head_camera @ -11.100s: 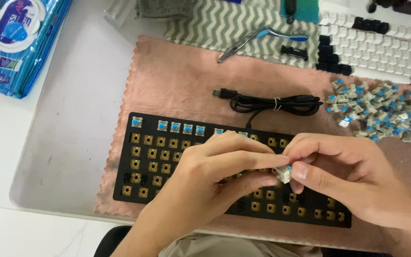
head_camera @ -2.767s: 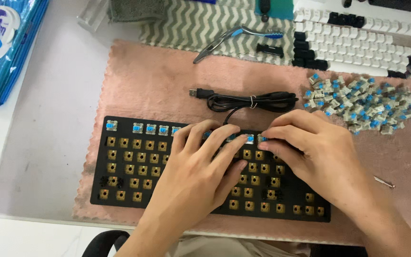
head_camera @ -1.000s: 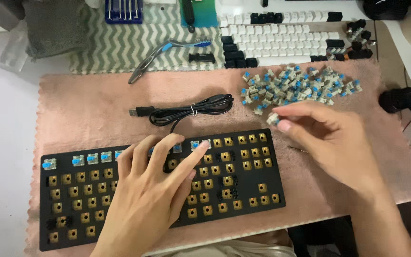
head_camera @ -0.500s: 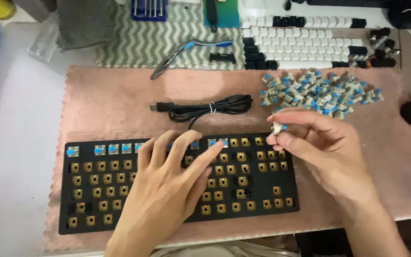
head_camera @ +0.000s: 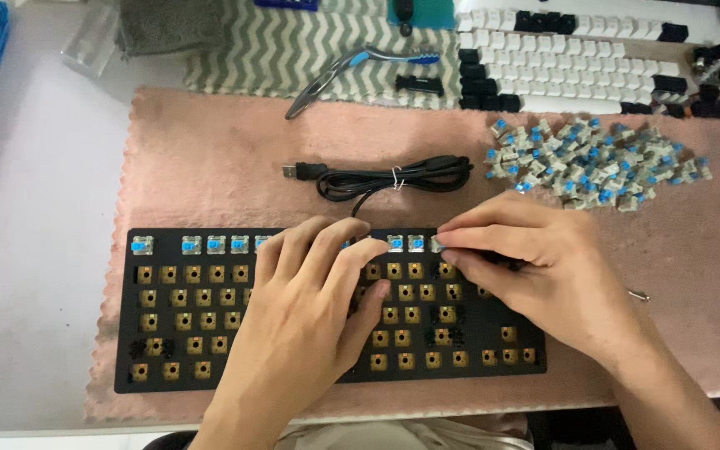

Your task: The person installs blue mechanical switches into the switch holes of a black keyboard PCB. They pick switches from a pile on the table and press them into place one by one, working across the top rows of the board.

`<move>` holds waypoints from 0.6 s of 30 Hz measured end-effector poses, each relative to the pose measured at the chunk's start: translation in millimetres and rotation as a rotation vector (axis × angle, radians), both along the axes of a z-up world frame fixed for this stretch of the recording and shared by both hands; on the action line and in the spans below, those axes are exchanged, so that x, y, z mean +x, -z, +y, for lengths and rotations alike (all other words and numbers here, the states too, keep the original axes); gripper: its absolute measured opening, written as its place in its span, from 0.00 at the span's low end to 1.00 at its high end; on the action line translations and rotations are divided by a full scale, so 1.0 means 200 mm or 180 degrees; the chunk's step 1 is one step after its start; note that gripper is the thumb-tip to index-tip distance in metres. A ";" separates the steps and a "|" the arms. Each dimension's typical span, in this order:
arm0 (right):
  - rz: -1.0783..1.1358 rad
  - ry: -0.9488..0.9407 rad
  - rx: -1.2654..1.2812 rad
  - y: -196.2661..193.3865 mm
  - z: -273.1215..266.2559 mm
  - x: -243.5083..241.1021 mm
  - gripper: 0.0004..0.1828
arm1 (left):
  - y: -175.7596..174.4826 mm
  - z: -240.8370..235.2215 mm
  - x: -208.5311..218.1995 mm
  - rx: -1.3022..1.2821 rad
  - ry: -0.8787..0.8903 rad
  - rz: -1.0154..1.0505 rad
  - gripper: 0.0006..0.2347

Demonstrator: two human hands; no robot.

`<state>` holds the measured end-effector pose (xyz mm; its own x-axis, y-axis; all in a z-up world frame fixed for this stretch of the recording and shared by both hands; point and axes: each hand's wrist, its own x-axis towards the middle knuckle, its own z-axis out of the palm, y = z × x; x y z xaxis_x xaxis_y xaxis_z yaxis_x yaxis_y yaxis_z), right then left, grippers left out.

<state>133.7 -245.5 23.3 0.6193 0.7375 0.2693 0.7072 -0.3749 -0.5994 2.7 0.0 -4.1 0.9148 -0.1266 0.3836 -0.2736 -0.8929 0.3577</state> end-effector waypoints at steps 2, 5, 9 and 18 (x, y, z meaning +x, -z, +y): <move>-0.0048 -0.0003 -0.0021 -0.02 0.03 -0.01 0.10 | 0.00 0.00 0.00 -0.0015 -0.0002 0.0004 0.12; 0.0029 0.0019 -0.0118 -0.06 0.05 -0.01 0.10 | 0.00 0.00 -0.01 -0.0070 0.0023 0.0066 0.13; 0.0327 0.0197 -0.0260 -0.08 0.06 -0.01 0.09 | 0.00 0.00 0.00 -0.0078 0.0010 0.0004 0.12; -0.0201 0.0008 -0.0694 -0.10 0.05 0.01 0.08 | -0.02 0.00 0.00 -0.0084 0.0005 0.0075 0.12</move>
